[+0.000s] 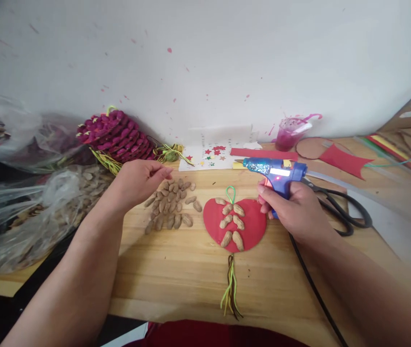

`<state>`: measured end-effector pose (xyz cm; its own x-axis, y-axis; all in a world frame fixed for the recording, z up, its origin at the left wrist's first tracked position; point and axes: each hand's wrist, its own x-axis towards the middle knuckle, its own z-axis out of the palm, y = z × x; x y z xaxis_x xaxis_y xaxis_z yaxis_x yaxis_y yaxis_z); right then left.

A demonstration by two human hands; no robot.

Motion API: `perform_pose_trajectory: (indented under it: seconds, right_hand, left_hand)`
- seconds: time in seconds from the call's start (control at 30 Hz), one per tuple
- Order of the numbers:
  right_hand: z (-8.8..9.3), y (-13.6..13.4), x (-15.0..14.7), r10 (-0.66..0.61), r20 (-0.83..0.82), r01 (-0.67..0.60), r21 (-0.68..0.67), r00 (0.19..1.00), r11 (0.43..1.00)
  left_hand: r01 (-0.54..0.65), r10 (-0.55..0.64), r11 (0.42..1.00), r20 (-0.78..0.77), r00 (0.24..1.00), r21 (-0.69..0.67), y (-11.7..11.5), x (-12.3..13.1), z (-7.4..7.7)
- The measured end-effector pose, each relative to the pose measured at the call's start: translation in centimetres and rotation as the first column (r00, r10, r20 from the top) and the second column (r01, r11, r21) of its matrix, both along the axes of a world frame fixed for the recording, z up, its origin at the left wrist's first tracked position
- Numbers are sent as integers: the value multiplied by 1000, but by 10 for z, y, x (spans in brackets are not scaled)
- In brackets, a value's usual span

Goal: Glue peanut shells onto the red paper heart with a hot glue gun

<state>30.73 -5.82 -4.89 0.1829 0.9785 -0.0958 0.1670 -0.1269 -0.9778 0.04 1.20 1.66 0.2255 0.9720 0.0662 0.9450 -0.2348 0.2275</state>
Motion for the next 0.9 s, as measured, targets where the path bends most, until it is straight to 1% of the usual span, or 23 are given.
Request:
perform_pose_trajectory:
  seconds: [0.1,0.23,0.37,0.53,0.6,0.73,0.9]
  right_hand:
    - [0,0,0,-18,6,19,-12,1000,1000]
    - [0,-1,0,-28,1,28,-25,1000,999]
    - [2,-1,0,-19,1,19,-21,1000,1000]
    - [1,0,0,-25,-2,25,-22,1000,999]
    - [0,0,1,-17,7,17,-14,1000,1000]
    - [-1,1,1,-8,-3,8,-29,1000,1000]
    - [0,2,0,-52,-3,52,-40,999,998]
  left_hand:
    - [-2,2,1000,-18,1000,14,2,-4,0]
    - [26,-27,1000,-72,997,-11,4,-4,-3]
    - [15,-18,1000,-140,990,-23,2,-2,-1]
    - [19,-25,998,-112,993,-58,2,-6,1]
    - [4,-10,999,-124,992,-52,3,-9,0]
    - [-68,67,998,-177,982,0,6,-12,-1]
    - [-62,57,998,-200,978,-23,7,-11,-1]
